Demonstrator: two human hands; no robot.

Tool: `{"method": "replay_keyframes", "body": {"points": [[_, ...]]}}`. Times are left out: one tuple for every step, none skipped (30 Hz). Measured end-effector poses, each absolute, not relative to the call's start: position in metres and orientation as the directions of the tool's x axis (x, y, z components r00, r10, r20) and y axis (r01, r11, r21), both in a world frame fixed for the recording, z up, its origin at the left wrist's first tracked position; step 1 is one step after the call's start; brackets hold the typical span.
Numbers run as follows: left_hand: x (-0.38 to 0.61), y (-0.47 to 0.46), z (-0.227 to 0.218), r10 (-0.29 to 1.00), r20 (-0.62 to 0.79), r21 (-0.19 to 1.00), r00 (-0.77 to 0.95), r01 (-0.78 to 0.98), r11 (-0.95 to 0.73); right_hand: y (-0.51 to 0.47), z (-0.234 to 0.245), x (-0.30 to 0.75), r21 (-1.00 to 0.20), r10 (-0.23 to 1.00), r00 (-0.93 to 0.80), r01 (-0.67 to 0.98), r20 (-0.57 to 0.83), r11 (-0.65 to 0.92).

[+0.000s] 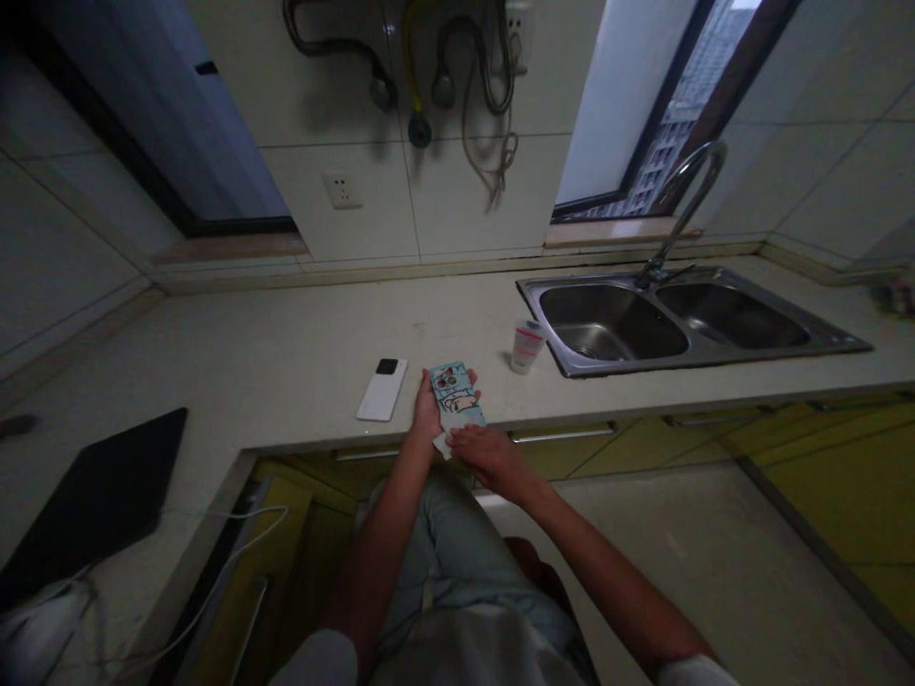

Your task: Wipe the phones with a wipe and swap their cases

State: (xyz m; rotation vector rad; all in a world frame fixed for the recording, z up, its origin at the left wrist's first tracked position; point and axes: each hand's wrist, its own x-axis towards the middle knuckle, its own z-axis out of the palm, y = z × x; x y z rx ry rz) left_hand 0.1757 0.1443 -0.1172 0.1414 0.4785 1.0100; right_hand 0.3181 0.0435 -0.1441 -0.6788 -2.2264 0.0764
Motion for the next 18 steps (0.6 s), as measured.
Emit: {"method": "replay_keyframes", "body": {"points": [[0.176, 0.144, -0.117, 0.844, -0.311, 0.335, 0.437, -0.781, 0.528, 0.041, -0.145, 0.322, -0.262, 0.501, -0.529, 0.462, 0.685, 0.847], [0.177, 0.144, -0.117, 0.848, -0.305, 0.339, 0.433, -0.783, 0.522, 0.039, -0.146, 0.325, -0.260, 0.509, -0.508, 0.482, 0.695, 0.837], [0.177, 0.144, -0.118, 0.852, -0.302, 0.343, 0.428, -0.785, 0.516, 0.038, -0.146, 0.328, -0.259, 0.517, -0.482, 0.504, 0.707, 0.824], [0.178, 0.145, -0.118, 0.855, -0.300, 0.346, 0.424, -0.786, 0.512, 0.039, -0.147, 0.330, -0.258, 0.523, -0.455, 0.523, 0.721, 0.812], [0.178, 0.146, -0.119, 0.858, -0.297, 0.351, 0.420, -0.788, 0.507, 0.039, -0.147, 0.332, -0.257, 0.525, -0.429, 0.540, 0.735, 0.802], [0.178, 0.147, -0.121, 0.859, -0.297, 0.358, 0.418, -0.785, 0.506, 0.041, -0.148, 0.333, -0.257, 0.526, -0.407, 0.553, 0.747, 0.793], [0.178, 0.149, -0.122, 0.856, -0.302, 0.367, 0.419, -0.778, 0.510, 0.042, -0.148, 0.333, -0.257, 0.526, -0.391, 0.562, 0.756, 0.787], [0.178, 0.151, -0.123, 0.850, -0.311, 0.380, 0.426, -0.764, 0.522, 0.045, -0.147, 0.333, -0.256, 0.526, -0.384, 0.567, 0.759, 0.783], [0.178, 0.152, -0.124, 0.840, -0.326, 0.397, 0.434, -0.743, 0.539, 0.047, -0.147, 0.333, -0.254, 0.527, -0.387, 0.570, 0.757, 0.782], [0.179, 0.154, -0.126, 0.828, -0.346, 0.418, 0.441, -0.718, 0.557, 0.051, -0.147, 0.332, -0.254, 0.532, -0.392, 0.573, 0.750, 0.779], [0.181, 0.155, -0.127, 0.820, -0.366, 0.441, 0.441, -0.693, 0.570, 0.055, -0.147, 0.331, -0.258, 0.542, -0.395, 0.578, 0.742, 0.774], [0.183, 0.156, -0.129, 0.818, -0.382, 0.464, 0.430, -0.676, 0.572, 0.060, -0.148, 0.331, -0.269, 0.557, -0.393, 0.584, 0.732, 0.766], [0.185, 0.156, -0.131, 0.824, -0.396, 0.487, 0.405, -0.669, 0.562, 0.065, -0.148, 0.331, -0.285, 0.574, -0.385, 0.591, 0.722, 0.755], [0.187, 0.156, -0.133, 0.838, -0.405, 0.508, 0.366, -0.671, 0.540, 0.070, -0.149, 0.330, -0.306, 0.593, -0.374, 0.594, 0.713, 0.744], [0.189, 0.156, -0.134, 0.853, -0.410, 0.529, 0.321, -0.678, 0.510, 0.076, -0.151, 0.330, -0.330, 0.608, -0.362, 0.592, 0.707, 0.736], [0.191, 0.155, -0.136, 0.869, -0.413, 0.553, 0.271, -0.684, 0.476, 0.081, -0.152, 0.330, -0.353, 0.621, -0.350, 0.586, 0.702, 0.730], [0.193, 0.154, -0.138, 0.884, -0.407, 0.580, 0.229, -0.683, 0.444, 0.085, -0.153, 0.329, -0.374, 0.630, -0.340, 0.578, 0.698, 0.726], [0.193, 0.153, -0.138, 0.898, -0.394, 0.616, 0.197, -0.668, 0.417, 0.088, -0.154, 0.329, -0.391, 0.636, -0.331, 0.569, 0.697, 0.724]]}}
